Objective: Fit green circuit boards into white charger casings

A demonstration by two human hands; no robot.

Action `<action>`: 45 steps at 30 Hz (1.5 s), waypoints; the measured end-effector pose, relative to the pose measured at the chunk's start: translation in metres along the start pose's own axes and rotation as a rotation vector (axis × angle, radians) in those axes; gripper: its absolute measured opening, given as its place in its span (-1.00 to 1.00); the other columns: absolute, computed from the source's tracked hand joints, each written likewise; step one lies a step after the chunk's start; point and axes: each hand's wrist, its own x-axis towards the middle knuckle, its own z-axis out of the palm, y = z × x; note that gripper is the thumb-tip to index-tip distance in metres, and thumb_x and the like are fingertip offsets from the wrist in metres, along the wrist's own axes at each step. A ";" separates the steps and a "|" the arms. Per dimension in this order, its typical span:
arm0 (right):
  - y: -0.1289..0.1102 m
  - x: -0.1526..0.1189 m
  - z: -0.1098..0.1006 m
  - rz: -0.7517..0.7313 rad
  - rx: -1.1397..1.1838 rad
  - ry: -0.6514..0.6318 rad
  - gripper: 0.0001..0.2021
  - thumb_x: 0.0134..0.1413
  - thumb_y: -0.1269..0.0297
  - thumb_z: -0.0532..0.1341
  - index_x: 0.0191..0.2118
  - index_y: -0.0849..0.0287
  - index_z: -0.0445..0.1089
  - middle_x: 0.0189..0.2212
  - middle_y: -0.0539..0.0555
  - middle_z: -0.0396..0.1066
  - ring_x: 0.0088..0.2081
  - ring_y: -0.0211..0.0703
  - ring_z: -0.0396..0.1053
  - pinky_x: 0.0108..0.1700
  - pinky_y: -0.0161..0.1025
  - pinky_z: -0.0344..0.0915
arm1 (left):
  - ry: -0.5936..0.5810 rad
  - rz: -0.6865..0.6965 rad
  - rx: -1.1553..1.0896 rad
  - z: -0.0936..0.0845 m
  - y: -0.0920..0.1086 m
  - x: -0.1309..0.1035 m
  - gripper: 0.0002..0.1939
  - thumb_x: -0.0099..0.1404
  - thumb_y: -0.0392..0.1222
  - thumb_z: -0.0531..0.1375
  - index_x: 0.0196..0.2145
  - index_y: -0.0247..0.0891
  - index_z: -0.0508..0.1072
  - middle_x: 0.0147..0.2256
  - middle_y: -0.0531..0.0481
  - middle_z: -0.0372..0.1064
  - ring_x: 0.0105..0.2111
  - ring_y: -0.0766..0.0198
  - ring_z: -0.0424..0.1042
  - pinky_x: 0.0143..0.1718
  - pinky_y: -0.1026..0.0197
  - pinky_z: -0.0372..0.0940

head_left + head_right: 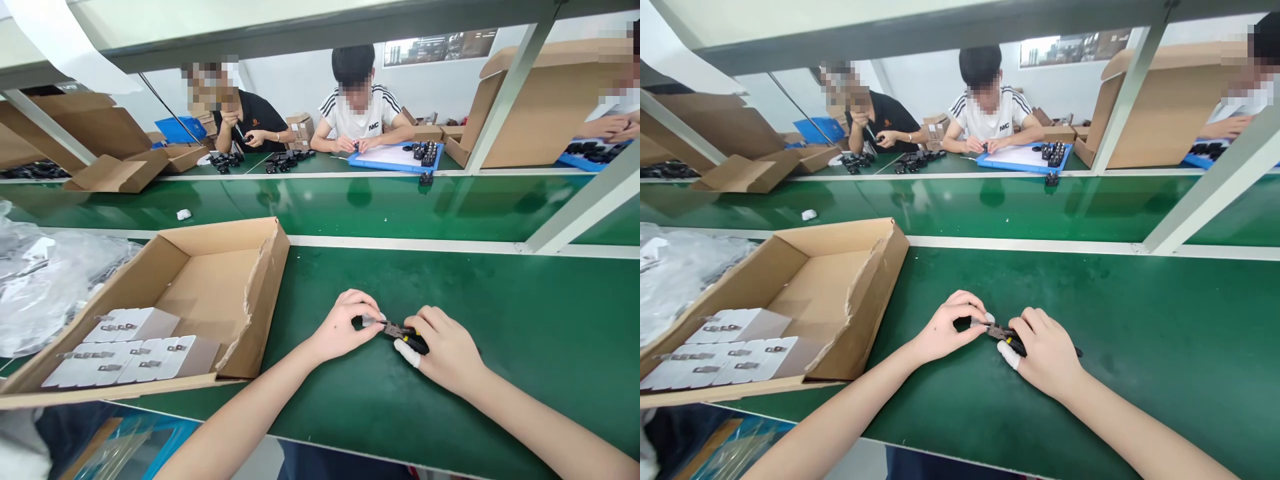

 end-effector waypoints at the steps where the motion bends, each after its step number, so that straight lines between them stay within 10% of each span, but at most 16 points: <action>1: 0.000 0.000 -0.001 0.014 0.021 -0.010 -0.73 0.30 0.15 0.09 -0.28 0.19 0.44 -0.37 0.09 0.34 -0.36 -0.16 0.30 -0.34 -0.26 0.20 | 0.002 0.011 -0.006 0.001 -0.001 0.000 -0.98 0.23 -0.23 0.29 -0.35 -0.16 0.55 -0.26 0.01 0.49 -0.18 0.22 0.42 0.05 0.02 0.24; 33: 0.005 0.001 -0.021 0.297 0.183 -0.330 -0.67 0.35 0.11 0.01 -0.43 0.10 0.27 -0.63 -0.06 0.31 -0.62 -0.22 0.25 -0.54 -0.30 -0.04 | 0.081 0.115 0.054 -0.001 -0.001 -0.001 -0.86 0.27 -0.22 0.25 -0.45 -0.23 0.46 -0.33 0.02 0.48 -0.26 0.27 0.43 0.00 0.05 0.19; 45: 0.034 0.012 -0.021 0.561 -0.057 -0.390 -0.68 0.29 0.09 0.01 -0.40 0.09 0.36 -0.47 -0.02 0.45 -0.49 -0.18 0.34 -0.52 -0.33 -0.02 | 0.223 -0.319 0.463 -0.017 -0.027 0.005 -0.90 0.25 -0.27 0.19 -0.44 -0.19 0.46 -0.28 0.03 0.48 -0.15 0.12 0.40 0.03 -0.05 0.20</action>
